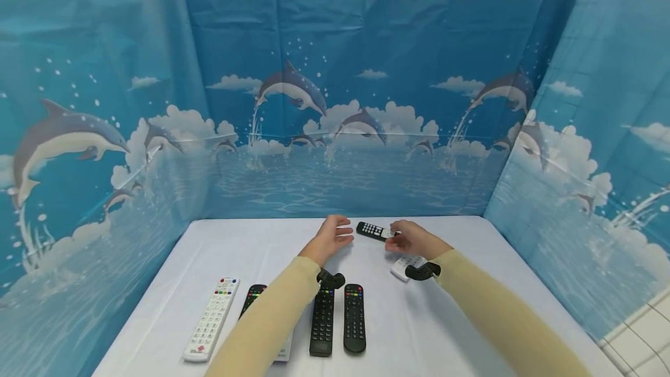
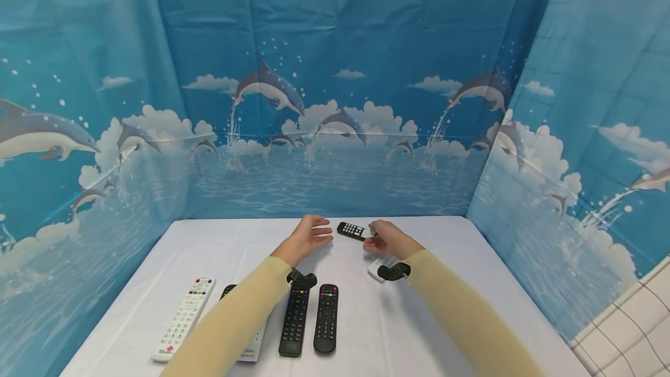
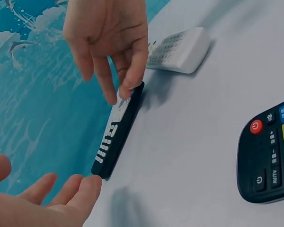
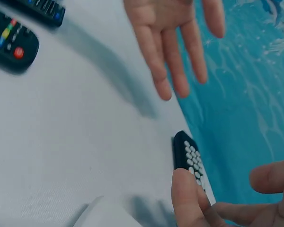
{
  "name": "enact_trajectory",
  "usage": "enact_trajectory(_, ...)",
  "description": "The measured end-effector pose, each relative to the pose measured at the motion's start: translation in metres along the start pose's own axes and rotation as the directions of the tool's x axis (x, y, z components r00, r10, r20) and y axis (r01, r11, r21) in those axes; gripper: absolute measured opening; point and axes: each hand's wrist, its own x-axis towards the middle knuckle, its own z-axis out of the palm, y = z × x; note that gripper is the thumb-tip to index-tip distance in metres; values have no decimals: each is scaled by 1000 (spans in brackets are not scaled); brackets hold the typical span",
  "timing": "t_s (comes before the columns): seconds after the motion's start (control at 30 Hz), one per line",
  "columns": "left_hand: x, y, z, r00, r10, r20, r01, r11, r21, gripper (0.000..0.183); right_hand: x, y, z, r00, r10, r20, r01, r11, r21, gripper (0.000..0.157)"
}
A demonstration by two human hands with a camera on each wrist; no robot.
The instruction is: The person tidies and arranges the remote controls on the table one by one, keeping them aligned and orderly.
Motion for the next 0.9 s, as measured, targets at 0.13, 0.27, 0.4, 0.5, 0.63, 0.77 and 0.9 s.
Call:
enact_trajectory(0.13, -1, 2, 3, 1000, 10, -2, -10, 1000, 29, 49, 5, 3, -1, 999, -5, -32, 2, 994, -111, 53)
enact_trajectory(0.27, -1, 7, 2, 1000, 23, -6, -22, 999, 35, 49, 8, 4, -3, 999, -18, -42, 7, 970, -241, 51)
enact_trajectory(0.4, 0, 8, -5, 1000, 28, -12, -27, 997, 75, 50, 13, 5, -3, 999, -20, -44, 4, 945, -328, 54)
enact_trajectory(0.5, 1, 6, -8, 999, 35, -13, -34, 992, 119, 49, 18, 7, 1, 998, -33, -53, 10, 924, -381, 55)
enact_trajectory(0.63, 4, 2, -12, 999, 40, -22, -36, 987, 155, 47, 19, 10, 11, 995, -83, -55, 49, 890, -453, 50)
enact_trajectory(0.77, 6, -1, -15, 1000, 19, 10, -20, 983, 181, 51, 22, 13, 17, 988, -149, -34, 112, 856, -505, 48)
enact_trajectory(0.9, 7, -7, -11, 998, -25, 59, 15, 985, 174, 59, 26, 18, 17, 983, -180, -31, 142, 861, -489, 50)
